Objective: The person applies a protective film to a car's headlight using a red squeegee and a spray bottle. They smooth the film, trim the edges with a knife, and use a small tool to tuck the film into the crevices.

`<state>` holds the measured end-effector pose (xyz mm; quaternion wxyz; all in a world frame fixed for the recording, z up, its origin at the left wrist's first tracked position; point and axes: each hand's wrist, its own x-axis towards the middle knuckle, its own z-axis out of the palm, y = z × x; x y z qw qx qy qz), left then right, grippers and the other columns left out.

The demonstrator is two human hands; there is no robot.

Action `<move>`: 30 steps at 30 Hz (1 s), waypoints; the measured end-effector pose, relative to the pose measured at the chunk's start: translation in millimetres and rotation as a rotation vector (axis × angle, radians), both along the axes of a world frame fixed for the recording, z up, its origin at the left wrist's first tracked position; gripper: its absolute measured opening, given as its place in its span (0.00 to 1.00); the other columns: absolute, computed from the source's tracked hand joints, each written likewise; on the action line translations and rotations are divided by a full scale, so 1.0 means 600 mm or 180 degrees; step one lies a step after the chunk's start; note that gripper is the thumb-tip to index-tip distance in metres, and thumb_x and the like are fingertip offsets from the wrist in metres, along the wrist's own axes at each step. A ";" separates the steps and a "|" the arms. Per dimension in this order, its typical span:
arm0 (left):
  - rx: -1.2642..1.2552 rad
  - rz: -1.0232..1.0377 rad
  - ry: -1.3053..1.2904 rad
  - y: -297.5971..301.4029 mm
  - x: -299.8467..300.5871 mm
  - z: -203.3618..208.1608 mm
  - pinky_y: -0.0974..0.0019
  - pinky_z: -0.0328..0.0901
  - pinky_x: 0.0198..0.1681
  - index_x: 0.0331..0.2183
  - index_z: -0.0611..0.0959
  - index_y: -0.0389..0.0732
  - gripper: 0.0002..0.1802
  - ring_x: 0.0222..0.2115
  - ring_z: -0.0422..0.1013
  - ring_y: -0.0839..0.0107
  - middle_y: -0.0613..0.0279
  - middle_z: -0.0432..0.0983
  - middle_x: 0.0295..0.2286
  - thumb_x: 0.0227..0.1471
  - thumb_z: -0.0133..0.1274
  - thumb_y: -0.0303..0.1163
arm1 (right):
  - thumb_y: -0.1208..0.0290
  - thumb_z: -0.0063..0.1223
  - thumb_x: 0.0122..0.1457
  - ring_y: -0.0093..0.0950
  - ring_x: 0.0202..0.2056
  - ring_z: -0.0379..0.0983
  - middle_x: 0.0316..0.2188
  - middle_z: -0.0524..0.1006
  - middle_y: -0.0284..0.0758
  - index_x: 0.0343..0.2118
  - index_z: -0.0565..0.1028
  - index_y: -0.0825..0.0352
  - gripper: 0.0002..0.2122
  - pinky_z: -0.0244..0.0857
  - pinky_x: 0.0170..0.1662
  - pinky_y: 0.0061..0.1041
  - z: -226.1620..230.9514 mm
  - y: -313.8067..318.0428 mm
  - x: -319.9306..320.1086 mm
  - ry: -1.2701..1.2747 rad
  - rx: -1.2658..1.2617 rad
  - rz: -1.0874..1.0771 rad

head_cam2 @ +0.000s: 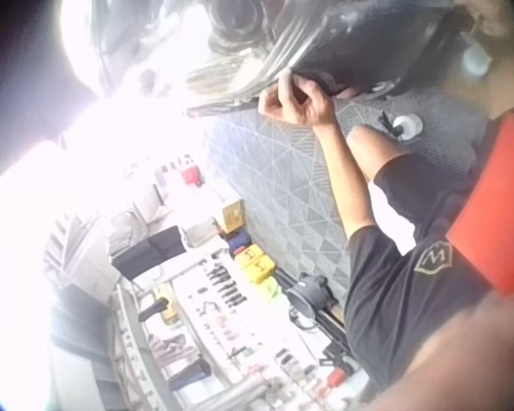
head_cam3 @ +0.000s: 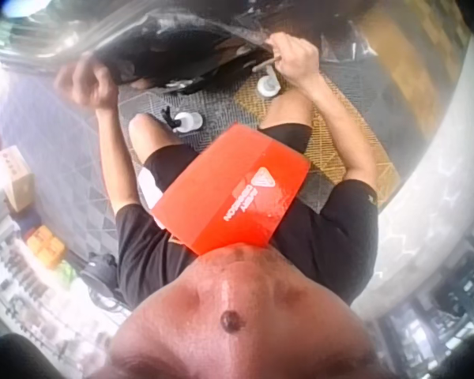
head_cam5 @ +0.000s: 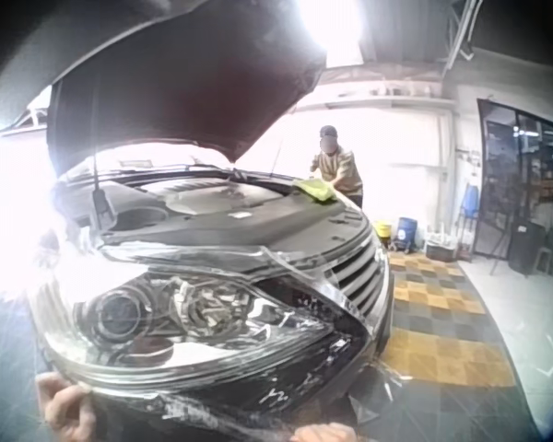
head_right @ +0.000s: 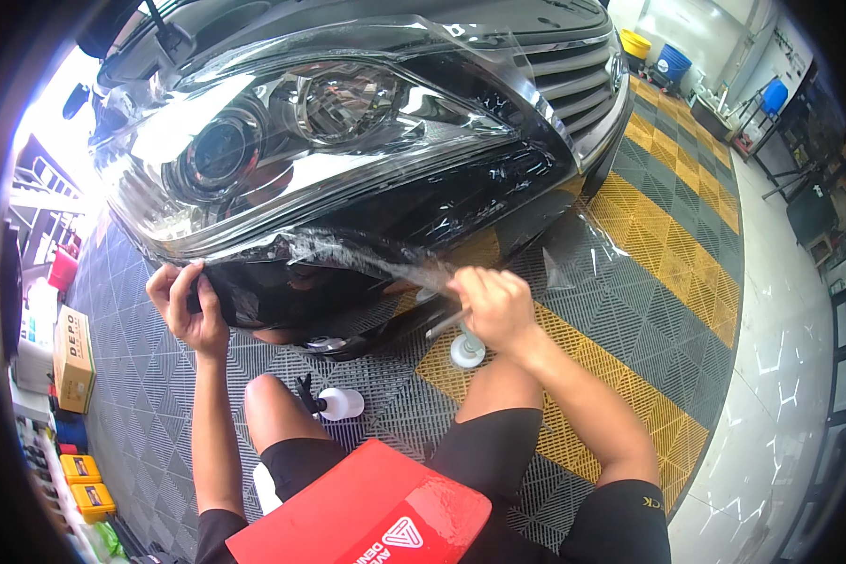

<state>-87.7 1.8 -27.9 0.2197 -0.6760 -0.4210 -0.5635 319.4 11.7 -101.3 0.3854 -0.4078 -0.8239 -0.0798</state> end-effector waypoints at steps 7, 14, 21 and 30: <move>0.0064 -0.0119 -0.0027 0.001 -0.004 0.004 0.66 0.65 0.40 0.38 0.86 0.37 0.16 0.35 0.67 0.67 0.58 0.67 0.38 0.43 0.60 0.16 | 0.77 0.54 0.54 0.33 0.22 0.78 0.21 0.78 0.36 0.31 0.73 0.63 0.03 0.70 0.25 0.33 -0.077 -0.155 -0.128 0.0149 -0.1118 0.0745; -0.0078 -0.0379 0.0428 -0.008 -0.033 0.012 0.68 0.65 0.33 0.35 0.89 0.44 0.22 0.33 0.65 0.68 0.57 0.67 0.40 0.31 0.59 0.18 | 0.69 0.53 0.60 0.46 0.27 0.81 0.27 0.81 0.46 0.36 0.71 0.67 0.07 0.73 0.29 0.45 -0.144 -0.269 -0.350 0.0061 -0.2721 0.1303; -0.0742 -0.0988 0.0343 -0.026 -0.156 -0.005 0.63 0.68 0.38 0.25 0.81 0.34 0.11 0.35 0.69 0.61 0.45 0.69 0.40 0.33 0.50 0.25 | 0.49 0.61 0.57 0.49 0.32 0.81 0.33 0.83 0.46 0.49 0.74 0.66 0.25 0.75 0.36 0.46 -0.101 -0.261 -0.414 -0.0272 -0.3358 0.1247; -0.0961 -0.1225 -0.0155 0.010 -0.312 -0.048 0.62 0.67 0.41 0.27 0.80 0.33 0.09 0.37 0.71 0.59 0.48 0.72 0.38 0.45 0.52 0.29 | 0.69 0.57 0.57 0.48 0.46 0.77 0.44 0.79 0.48 0.54 0.72 0.66 0.21 0.71 0.49 0.43 0.003 -0.229 -0.399 -0.0282 -0.3401 0.0200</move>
